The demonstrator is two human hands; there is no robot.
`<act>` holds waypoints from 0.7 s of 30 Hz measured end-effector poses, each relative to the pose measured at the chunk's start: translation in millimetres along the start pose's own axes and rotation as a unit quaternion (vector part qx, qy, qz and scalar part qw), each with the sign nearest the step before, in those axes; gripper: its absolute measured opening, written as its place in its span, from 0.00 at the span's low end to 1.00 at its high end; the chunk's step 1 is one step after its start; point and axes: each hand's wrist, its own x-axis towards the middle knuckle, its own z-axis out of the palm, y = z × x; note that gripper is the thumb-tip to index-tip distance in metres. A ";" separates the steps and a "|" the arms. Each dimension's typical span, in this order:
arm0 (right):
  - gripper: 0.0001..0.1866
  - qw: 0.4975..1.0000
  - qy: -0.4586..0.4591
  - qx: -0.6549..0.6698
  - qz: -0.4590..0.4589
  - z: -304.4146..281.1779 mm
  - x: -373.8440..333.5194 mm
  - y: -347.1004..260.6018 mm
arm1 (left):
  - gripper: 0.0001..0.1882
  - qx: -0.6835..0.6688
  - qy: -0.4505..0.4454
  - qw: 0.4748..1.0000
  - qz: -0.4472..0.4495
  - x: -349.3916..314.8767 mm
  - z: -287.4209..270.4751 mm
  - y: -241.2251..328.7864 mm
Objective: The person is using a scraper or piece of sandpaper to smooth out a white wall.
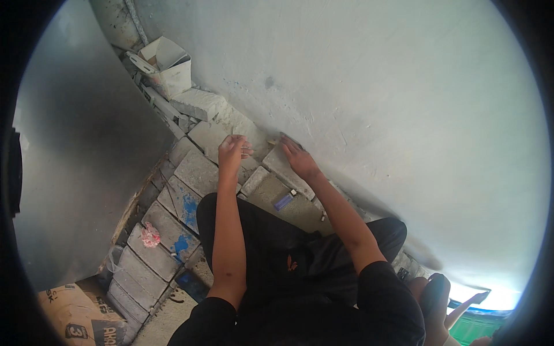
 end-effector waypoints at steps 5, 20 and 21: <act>0.29 1.000 0.024 0.007 -0.005 -10.3 -36.4 -4.4 | 0.09 0.005 0.008 1.000 0.009 -3.3 -7.4 -7.4; 0.26 0.994 0.039 -0.094 -0.030 18.4 10.3 2.0 | 0.08 -0.039 -0.011 0.999 0.015 -3.8 5.6 1.9; 0.26 0.995 0.039 -0.091 -0.032 21.6 18.5 0.3 | 0.09 -0.030 -0.017 0.999 0.008 -4.3 3.6 1.7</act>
